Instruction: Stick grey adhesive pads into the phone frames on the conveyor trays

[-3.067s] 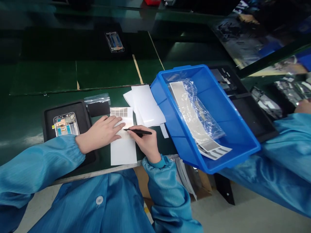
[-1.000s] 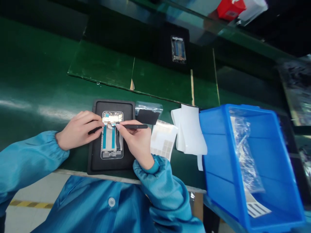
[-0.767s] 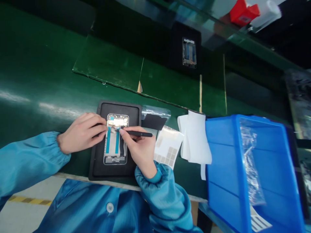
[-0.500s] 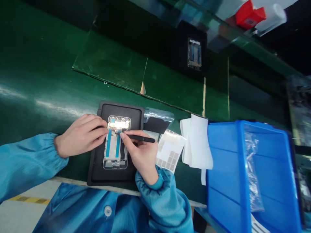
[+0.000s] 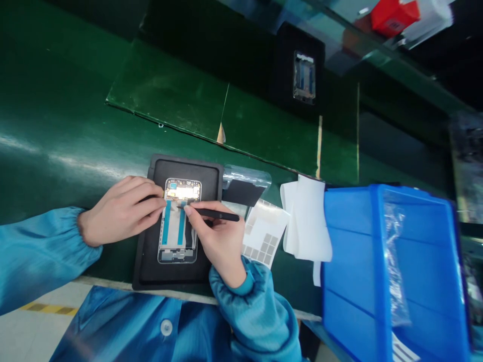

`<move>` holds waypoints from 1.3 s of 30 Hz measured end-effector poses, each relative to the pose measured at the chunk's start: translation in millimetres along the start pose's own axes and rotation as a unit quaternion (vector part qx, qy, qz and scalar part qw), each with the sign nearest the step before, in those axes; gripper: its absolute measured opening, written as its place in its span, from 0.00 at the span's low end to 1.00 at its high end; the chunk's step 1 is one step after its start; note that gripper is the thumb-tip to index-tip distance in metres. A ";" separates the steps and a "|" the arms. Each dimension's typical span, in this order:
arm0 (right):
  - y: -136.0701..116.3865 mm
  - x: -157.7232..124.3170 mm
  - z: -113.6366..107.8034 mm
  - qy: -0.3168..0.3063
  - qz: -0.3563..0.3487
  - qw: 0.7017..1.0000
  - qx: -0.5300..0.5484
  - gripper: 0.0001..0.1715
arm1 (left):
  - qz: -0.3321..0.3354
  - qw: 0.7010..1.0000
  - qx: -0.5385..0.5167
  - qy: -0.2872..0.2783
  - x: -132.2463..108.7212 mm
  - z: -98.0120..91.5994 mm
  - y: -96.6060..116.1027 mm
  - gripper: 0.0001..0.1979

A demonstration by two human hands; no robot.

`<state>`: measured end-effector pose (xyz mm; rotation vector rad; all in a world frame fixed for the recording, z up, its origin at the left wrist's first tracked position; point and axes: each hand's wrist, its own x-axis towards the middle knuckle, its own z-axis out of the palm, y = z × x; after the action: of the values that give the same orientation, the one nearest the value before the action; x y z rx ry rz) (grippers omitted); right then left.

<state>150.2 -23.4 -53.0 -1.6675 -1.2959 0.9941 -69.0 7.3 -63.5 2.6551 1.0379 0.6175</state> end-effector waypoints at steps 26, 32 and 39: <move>0.5 -0.1 -0.6 -0.010 -0.031 0.999 -0.023 0.06 | 0.010 1.000 0.001 0.012 0.8 -1.9 -0.3 0.08; 1.1 -0.8 0.1 -0.014 -0.038 0.999 -0.018 0.05 | 0.024 0.999 0.032 -0.016 0.9 -3.5 0.5 0.10; 0.9 2.0 -4.1 0.004 -0.022 1.000 0.011 0.07 | 0.037 0.992 0.094 -0.076 3.7 -9.0 3.1 0.14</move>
<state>154.6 -22.1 -52.5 -1.6184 -1.3047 0.9715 -68.8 8.1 -53.3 2.8607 1.0026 0.3385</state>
